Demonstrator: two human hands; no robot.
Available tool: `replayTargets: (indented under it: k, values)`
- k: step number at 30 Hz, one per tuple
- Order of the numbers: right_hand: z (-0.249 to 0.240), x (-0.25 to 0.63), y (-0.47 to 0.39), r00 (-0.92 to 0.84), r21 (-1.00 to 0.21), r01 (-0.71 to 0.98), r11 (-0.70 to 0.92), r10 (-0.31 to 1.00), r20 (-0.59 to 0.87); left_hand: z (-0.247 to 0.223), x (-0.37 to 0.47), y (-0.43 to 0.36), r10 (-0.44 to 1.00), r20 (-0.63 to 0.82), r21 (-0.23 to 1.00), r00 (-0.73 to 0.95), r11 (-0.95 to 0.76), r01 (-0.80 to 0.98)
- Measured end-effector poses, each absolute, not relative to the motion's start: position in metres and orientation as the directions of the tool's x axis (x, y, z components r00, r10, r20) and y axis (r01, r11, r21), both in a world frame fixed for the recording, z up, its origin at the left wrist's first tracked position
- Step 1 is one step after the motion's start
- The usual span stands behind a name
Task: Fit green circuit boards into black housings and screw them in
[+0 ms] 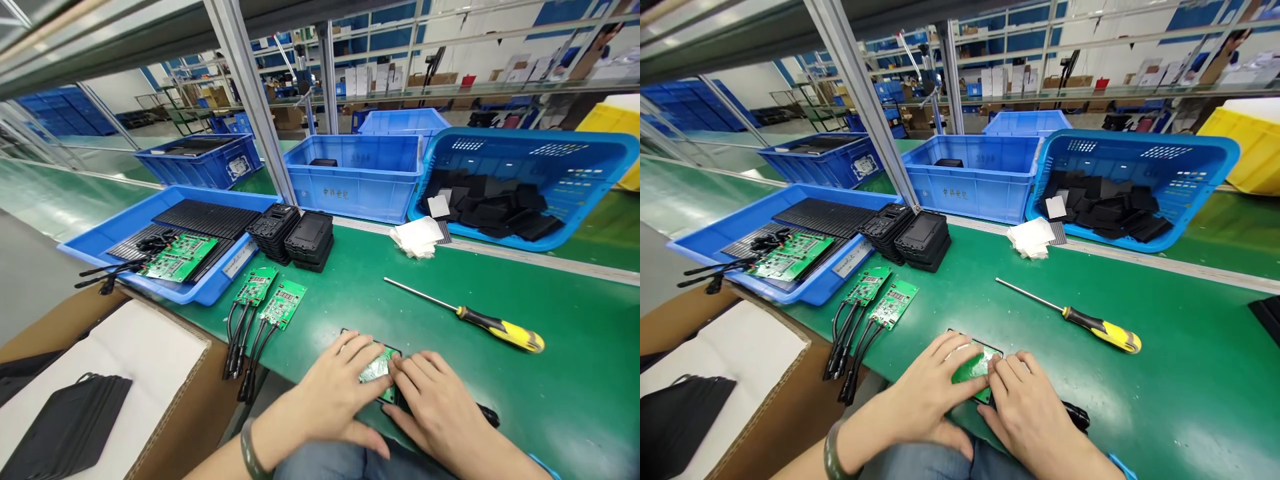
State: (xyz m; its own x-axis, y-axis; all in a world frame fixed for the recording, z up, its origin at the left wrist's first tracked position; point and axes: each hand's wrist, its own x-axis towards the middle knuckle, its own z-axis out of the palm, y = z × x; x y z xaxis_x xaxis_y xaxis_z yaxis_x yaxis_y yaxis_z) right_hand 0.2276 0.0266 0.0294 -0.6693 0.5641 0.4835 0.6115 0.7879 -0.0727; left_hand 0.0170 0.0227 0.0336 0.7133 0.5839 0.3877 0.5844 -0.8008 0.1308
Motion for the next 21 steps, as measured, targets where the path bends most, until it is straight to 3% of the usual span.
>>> replayTargets:
  k: [5, 8, 12, 16, 18, 20, 21]
  values:
    - [0.028, 0.24, 0.026, -0.675, -0.072, 0.581, 0.811, 0.53, 0.513, 0.001, 0.057, -0.018, 0.567, 0.628, -0.08, 0.534, -0.635, 0.768]
    - [0.026, 0.245, 0.022, -0.688, -0.056, 0.577, 0.815, 0.522, 0.504, -0.018, 0.081, -0.026, 0.537, 0.737, -0.139, 0.411, -0.475, 0.869]
    - [0.034, 0.247, 0.023, -0.721, -0.092, 0.565, 0.82, 0.545, 0.428, -0.021, 0.089, -0.016, 0.43, 0.793, -0.224, 0.431, -0.452, 0.864]
    - [0.049, 0.275, 0.058, -0.824, -0.21, 0.474, 0.855, 0.515, 0.236, -0.02, 0.085, -0.008, 0.327, 0.814, -0.324, 0.48, -0.43, 0.843]
    - [0.047, 0.304, 0.088, -0.766, -0.099, 0.597, 0.796, 0.602, 0.223, -0.022, 0.085, -0.009, 0.327, 0.812, -0.337, 0.484, -0.414, 0.845]
    - [0.037, 0.335, 0.115, -0.603, 0.185, 0.794, 0.579, 0.714, 0.356, -0.025, 0.087, -0.013, 0.349, 0.814, -0.313, 0.464, -0.411, 0.857]
    - [0.031, 0.348, 0.124, -0.575, 0.259, 0.818, 0.515, 0.751, 0.325, -0.025, 0.089, -0.014, 0.362, 0.821, -0.286, 0.442, -0.41, 0.866]
